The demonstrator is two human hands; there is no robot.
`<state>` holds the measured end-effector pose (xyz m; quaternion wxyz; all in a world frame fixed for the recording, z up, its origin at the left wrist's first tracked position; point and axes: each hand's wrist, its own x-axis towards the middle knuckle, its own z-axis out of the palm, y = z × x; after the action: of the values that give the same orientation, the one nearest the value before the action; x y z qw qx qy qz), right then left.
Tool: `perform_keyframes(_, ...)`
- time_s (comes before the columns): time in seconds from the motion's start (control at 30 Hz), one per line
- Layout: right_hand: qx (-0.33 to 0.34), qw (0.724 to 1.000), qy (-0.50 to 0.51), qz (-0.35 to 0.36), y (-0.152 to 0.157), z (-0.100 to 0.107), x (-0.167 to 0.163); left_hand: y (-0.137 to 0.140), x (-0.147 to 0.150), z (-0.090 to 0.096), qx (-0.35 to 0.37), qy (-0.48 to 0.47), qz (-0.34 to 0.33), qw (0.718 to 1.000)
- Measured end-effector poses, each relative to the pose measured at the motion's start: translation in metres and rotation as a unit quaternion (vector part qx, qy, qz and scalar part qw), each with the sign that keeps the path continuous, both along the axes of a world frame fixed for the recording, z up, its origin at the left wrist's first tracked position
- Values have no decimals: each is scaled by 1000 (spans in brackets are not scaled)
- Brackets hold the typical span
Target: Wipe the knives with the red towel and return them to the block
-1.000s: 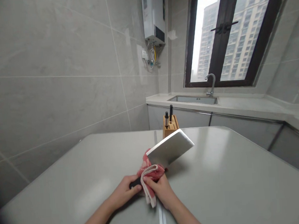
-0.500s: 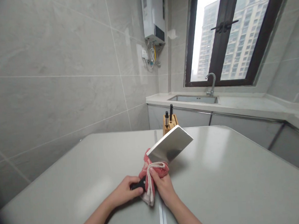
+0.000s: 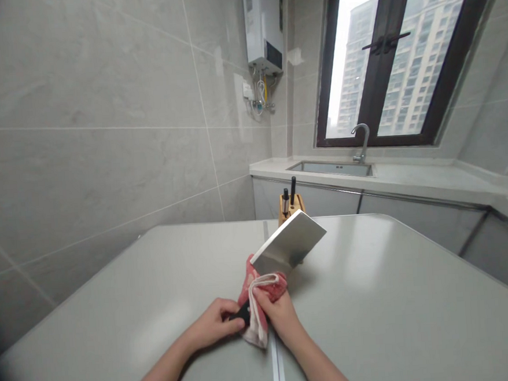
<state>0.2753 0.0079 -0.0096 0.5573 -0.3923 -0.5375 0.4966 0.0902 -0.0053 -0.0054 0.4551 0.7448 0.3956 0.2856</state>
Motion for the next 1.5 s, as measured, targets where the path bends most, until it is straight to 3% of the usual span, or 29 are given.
perform_keyframes(0.7, 95, 987, -128, 38, -7, 6, -1, 0, 2, 1, -15, -13, -3, 1000)
perform_keyframes(1.2, 7, 999, -19, 35, -6, 0, -6, 3, -2, -4, -20, -26, -6, 999)
perform_keyframes(1.5, 2, 999, -50, 5, -3, -4, -2, 3, -3, -4, -63, -58, -10, 996)
